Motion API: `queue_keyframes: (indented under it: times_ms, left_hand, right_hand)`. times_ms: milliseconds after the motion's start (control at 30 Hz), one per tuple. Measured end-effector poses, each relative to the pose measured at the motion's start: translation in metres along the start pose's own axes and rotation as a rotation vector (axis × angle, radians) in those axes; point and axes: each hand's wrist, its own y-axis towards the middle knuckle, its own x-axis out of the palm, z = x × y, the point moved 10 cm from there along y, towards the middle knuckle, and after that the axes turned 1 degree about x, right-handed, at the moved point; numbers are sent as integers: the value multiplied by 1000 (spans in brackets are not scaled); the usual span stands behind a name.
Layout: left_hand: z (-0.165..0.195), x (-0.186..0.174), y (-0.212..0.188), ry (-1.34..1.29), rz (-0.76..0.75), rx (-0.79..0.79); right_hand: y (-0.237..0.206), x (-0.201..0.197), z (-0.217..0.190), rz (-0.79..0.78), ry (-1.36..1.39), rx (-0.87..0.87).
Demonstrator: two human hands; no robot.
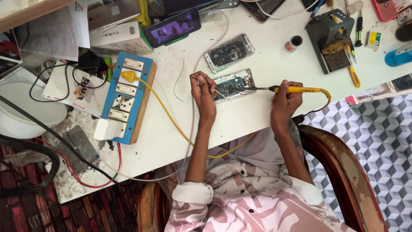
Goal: The person sits at a repair workbench holding a disassembled phone motherboard with one hand while using a soldering iron with the other, repeatedly touching the iron to points on the board and repositioning the board between contacts. A second disassembled phone lies nearby on the bench.
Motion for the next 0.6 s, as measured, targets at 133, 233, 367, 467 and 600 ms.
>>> queue_keyframes:
  times_ms: [133,233,367,467,600]
  left_hand:
    - [8,-5,-3,53,46,75]
    - [21,-14,-7,61,132,192]
    - [24,-18,-5,66,133,242]
    - [24,-18,-7,104,121,289]
    - [22,-12,-9,187,69,327]
  right_hand:
    - [0,0,1,-5,5,-16]
    - [1,1,1,-2,7,-20]
    - [-1,-1,3,29,3,-9]
    - [-4,-1,1,30,-17,-19]
    - [-5,-3,1,26,-12,2]
